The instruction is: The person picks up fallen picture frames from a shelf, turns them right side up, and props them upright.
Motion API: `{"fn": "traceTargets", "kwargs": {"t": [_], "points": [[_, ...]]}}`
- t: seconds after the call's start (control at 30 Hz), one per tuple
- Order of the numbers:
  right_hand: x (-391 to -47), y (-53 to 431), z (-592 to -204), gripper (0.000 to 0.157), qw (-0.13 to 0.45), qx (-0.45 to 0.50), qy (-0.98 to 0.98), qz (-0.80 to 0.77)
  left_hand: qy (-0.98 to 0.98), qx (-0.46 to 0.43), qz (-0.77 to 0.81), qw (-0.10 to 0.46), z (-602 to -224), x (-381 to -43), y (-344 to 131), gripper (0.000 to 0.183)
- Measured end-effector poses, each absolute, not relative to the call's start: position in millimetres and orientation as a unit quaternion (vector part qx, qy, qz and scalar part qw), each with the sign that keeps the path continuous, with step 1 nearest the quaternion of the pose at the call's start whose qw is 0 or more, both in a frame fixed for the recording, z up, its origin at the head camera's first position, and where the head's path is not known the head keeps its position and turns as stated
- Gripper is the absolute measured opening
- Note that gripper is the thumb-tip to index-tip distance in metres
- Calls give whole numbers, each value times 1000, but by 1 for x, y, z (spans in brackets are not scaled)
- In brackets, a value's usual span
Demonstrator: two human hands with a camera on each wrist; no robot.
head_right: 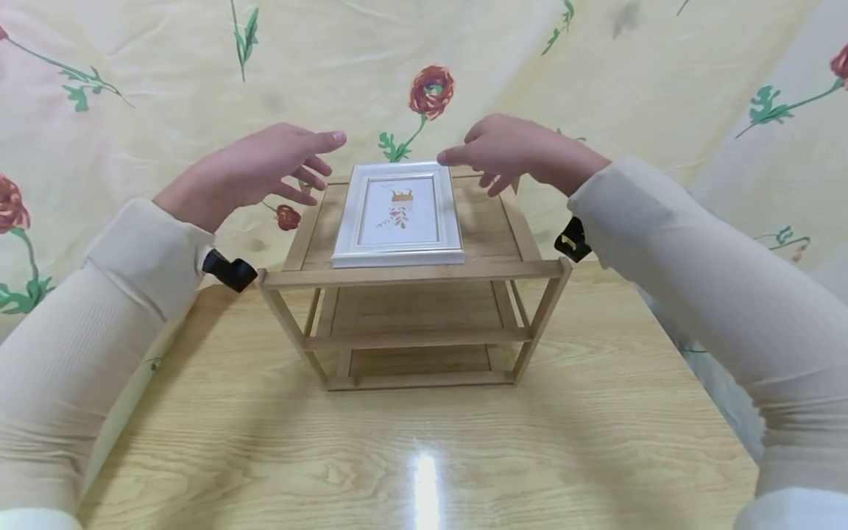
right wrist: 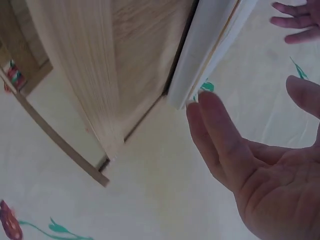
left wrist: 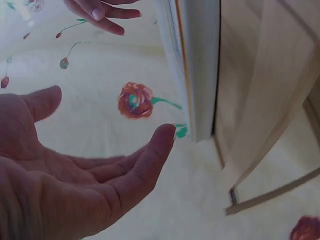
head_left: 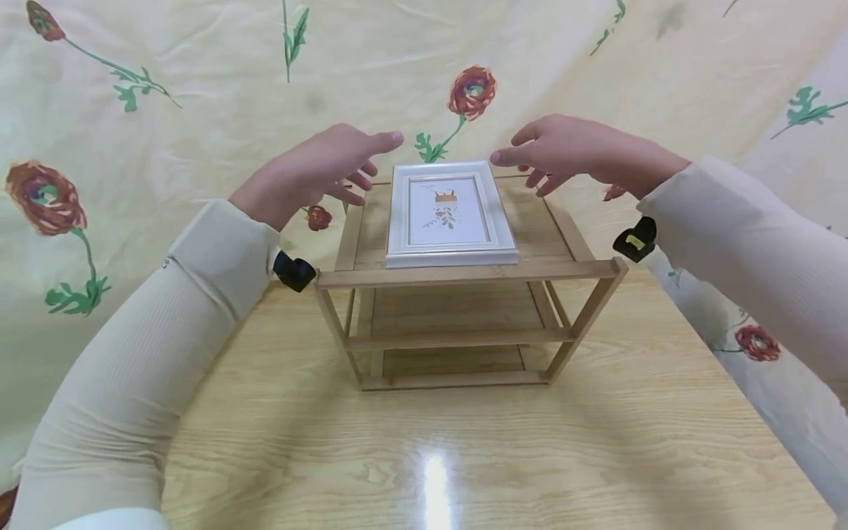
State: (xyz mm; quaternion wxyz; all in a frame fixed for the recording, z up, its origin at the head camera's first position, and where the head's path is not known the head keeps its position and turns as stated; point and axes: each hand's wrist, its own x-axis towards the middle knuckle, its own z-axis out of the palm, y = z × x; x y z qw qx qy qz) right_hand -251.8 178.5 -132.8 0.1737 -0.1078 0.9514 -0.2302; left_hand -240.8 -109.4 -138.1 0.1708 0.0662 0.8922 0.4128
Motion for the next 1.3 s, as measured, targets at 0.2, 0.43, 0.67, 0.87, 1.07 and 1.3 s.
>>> {"fn": "traceTargets", "kwargs": {"t": [0.2, 0.43, 0.67, 0.87, 1.07, 1.3], "points": [[-258, 176, -140, 78, 240, -69, 925, -288, 860, -9, 465, 211, -148, -249, -106, 69], [-261, 169, -153, 60, 250, -30, 912, -324, 870, -11, 434, 233, -160, -249, -99, 56], [-262, 155, -161, 51, 246, -25, 911, -330, 873, 6, 421, 246, -163, -250, -87, 50], [-263, 149, -164, 47, 236, -24, 919, -315, 878, -7, 412, 245, -164, -252, -83, 51], [-263, 150, -167, 42, 240, -42, 918, -314, 881, -10, 410, 236, -171, -255, -80, 40], [-263, 150, -167, 39, 243, -48, 925, -288, 896, -2, 377, 236, -177, -257, -74, 28]]}}
